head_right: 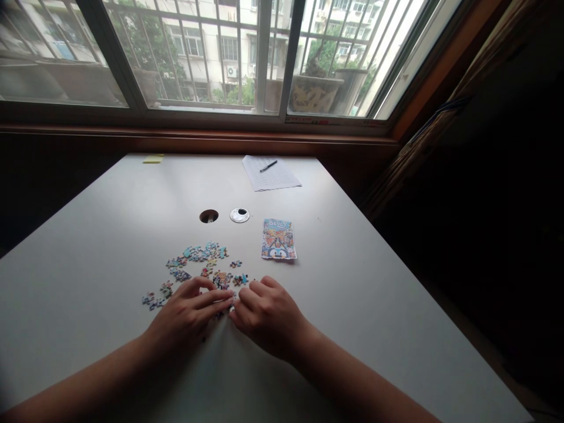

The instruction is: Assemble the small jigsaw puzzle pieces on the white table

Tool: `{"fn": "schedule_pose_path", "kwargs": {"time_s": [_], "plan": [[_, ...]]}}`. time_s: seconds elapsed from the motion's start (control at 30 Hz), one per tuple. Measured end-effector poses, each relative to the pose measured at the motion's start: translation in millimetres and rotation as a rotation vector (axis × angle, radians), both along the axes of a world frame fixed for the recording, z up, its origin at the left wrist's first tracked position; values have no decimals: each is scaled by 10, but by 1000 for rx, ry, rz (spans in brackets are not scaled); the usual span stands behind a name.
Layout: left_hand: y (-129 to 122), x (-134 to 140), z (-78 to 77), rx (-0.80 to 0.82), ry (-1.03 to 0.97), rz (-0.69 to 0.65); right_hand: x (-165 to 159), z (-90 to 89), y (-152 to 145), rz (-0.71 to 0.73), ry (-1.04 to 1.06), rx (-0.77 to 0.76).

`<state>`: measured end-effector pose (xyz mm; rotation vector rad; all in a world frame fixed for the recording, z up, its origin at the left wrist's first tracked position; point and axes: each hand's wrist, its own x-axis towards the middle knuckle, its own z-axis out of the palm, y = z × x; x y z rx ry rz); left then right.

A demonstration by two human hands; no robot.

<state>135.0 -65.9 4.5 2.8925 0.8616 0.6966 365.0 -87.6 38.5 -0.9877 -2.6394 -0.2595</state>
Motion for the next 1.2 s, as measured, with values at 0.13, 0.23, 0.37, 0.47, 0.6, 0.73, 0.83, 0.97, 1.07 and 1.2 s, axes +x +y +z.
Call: {"fn": "schedule_pose_path", "kwargs": {"time_s": [0.13,0.23,0.37,0.47,0.6,0.73,0.83,0.97,1.07,1.2], "plan": [[3,0,-9,9,0,-3,18,-12,21,2,39,-1],[4,-1,-6,13,-1,-9,26,-42,44,-9,64,-2],[3,3,1,-1,-32,-9,40,-105,72,6,86,26],[2,14,9,-19,-70,-8,51,-147,86,10,93,37],[-3,27,16,-31,-70,-3,56,-185,105,4,112,45],[-9,30,10,-24,-69,5,54,-209,121,11,124,48],[-10,29,10,-15,-73,1,52,-208,119,8,126,52],[-8,32,23,-17,-69,2,52,-194,106,10,121,52],[-6,32,31,-18,-71,0,57,-201,108,10,121,76],[-7,27,33,-35,-85,-5,61,-227,125,21,104,113]]}}
